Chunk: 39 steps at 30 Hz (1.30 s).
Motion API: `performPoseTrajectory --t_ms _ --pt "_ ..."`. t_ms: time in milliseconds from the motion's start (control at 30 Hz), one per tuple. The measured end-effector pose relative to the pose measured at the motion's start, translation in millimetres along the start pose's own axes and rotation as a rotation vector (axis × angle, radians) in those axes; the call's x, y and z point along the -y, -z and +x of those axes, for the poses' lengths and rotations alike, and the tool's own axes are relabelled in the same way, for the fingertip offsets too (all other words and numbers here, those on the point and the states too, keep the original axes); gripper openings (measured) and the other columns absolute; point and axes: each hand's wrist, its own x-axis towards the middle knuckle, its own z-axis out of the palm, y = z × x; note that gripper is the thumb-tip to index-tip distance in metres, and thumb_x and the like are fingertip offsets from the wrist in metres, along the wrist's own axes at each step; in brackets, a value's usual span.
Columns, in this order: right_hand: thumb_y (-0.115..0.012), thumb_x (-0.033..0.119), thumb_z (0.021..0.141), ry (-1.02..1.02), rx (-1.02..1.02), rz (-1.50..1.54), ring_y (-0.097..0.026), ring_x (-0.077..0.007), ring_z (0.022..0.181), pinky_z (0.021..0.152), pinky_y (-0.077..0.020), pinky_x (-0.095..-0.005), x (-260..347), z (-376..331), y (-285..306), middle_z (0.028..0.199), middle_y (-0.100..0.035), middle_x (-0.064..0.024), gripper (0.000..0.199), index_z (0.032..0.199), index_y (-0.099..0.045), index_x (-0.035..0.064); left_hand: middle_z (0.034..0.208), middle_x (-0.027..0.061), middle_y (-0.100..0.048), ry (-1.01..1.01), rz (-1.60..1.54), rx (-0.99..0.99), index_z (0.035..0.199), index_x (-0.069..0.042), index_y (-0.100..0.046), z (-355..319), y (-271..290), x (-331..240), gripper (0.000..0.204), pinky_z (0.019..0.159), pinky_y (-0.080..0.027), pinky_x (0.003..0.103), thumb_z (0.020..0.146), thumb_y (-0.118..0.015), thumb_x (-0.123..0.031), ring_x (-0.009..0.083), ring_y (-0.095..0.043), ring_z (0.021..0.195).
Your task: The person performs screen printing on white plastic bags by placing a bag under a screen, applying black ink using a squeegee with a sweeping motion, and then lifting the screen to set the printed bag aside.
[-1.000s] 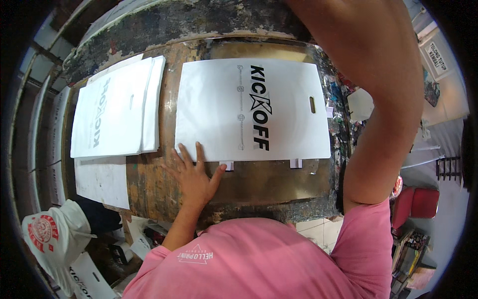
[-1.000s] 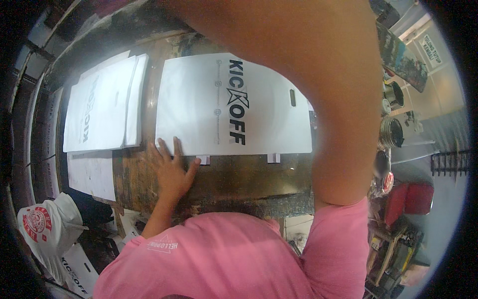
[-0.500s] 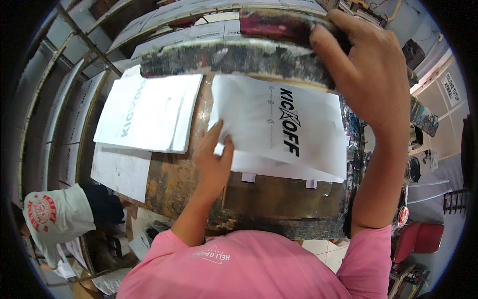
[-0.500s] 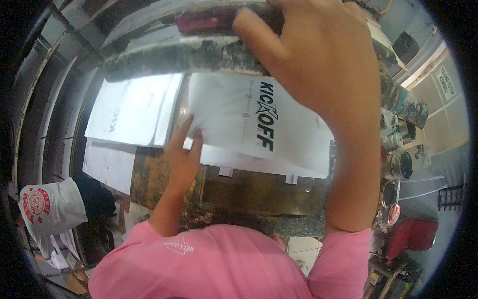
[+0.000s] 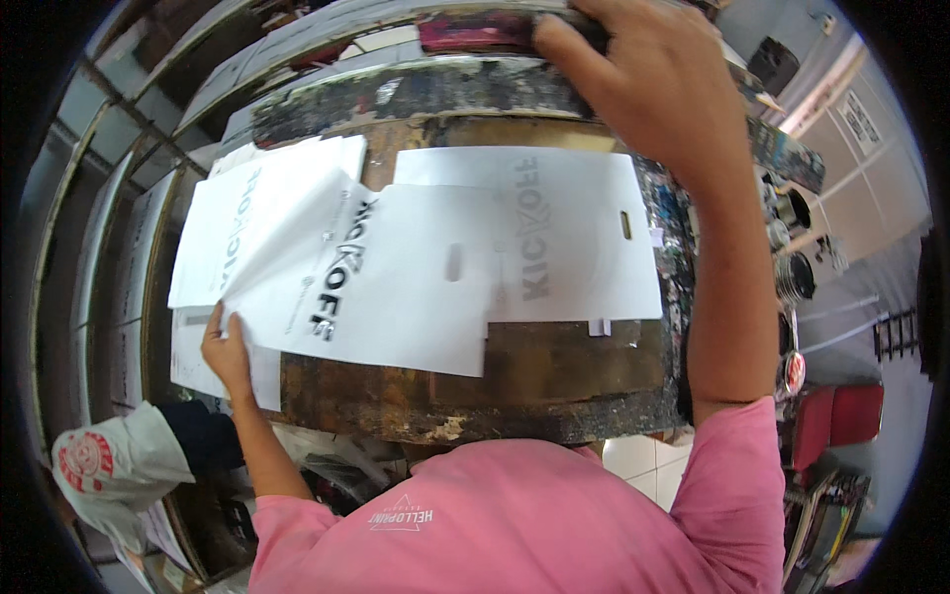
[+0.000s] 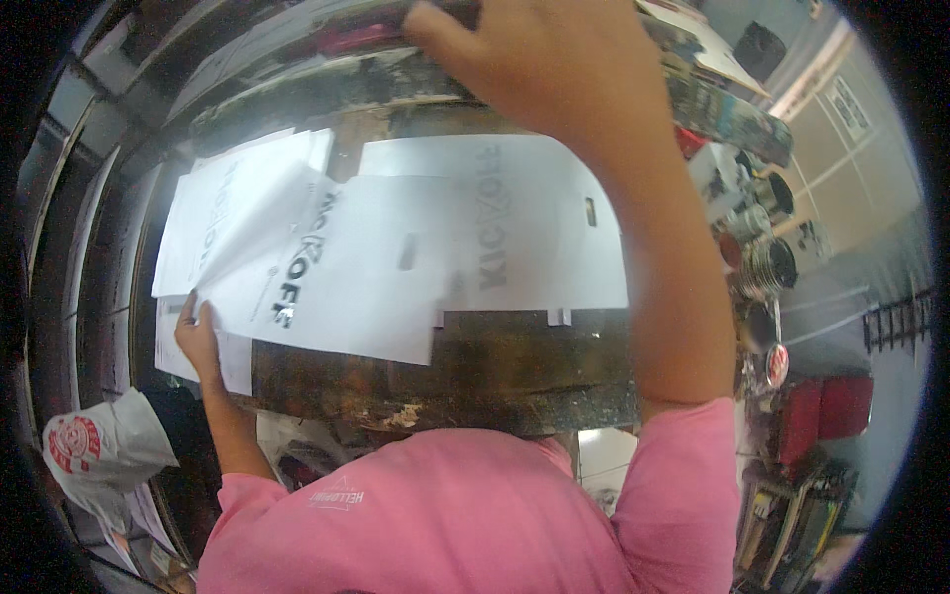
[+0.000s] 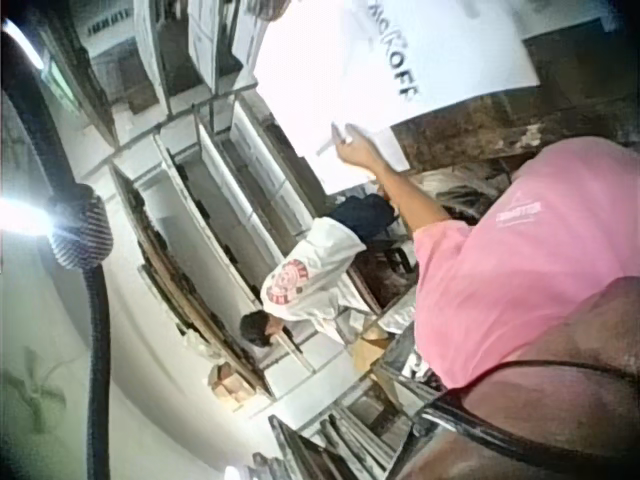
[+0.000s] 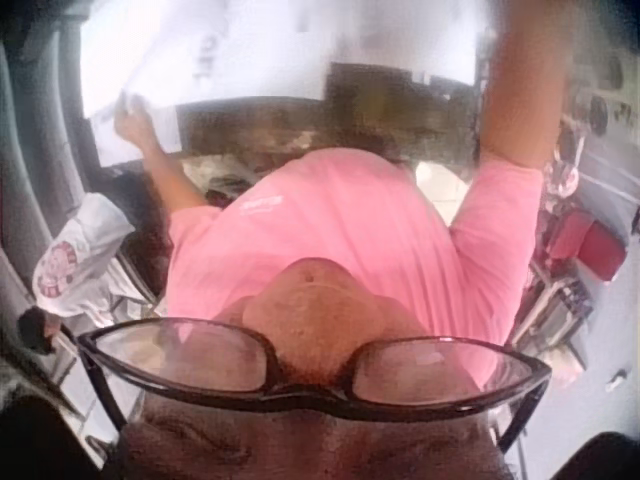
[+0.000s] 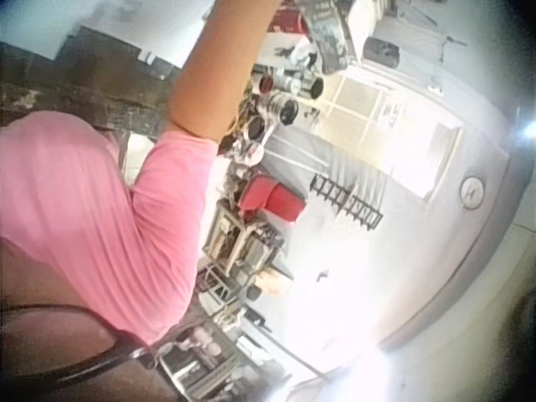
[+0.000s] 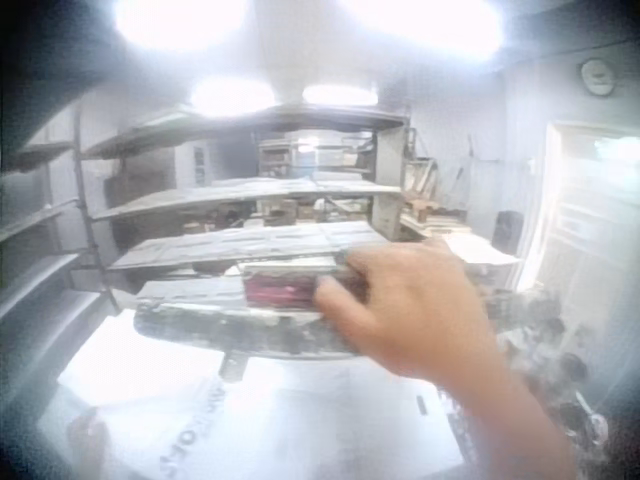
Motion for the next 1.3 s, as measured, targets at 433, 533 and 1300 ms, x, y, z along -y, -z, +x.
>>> performPoseTrajectory --t_ms 433,533,1300 --pt "-0.057 0.048 0.095 0.241 -0.276 -0.125 -0.069 -0.0386 0.082 0.088 -0.0478 -0.0476 -10 -14 -9 0.086 -0.073 -0.0199 0.049 0.098 -0.076 0.0034 0.128 0.0192 -0.071 -0.187 -0.302 -0.173 0.145 0.000 -0.060 -4 -2 -90 0.057 0.114 -0.044 0.046 0.095 -0.077 -0.023 0.0335 -0.065 0.123" --pt "-0.055 0.051 0.094 0.255 -0.302 -0.146 -0.069 -0.0357 0.081 0.089 -0.0462 -0.0455 -12 -18 -16 0.085 -0.074 -0.0168 0.051 0.095 -0.077 0.0050 0.084 0.0054 -0.072 -0.734 -0.173 0.222 0.103 -0.002 -0.070 -77 21 -234 0.034 0.094 -0.056 0.044 0.075 -0.088 -0.001 0.0259 -0.073 0.086" --pt "-0.061 0.059 0.090 0.182 -0.142 -0.012 -0.072 -0.0310 0.095 0.114 -0.0299 -0.0578 -22 -47 -38 0.090 -0.077 -0.0132 0.055 0.091 -0.082 0.0084 0.065 -0.0020 -0.055 -1.610 -1.477 1.273 0.079 -0.009 -0.070 -236 27 -554 0.021 0.058 -0.051 0.029 0.075 -0.088 -0.019 0.0153 -0.052 0.055"
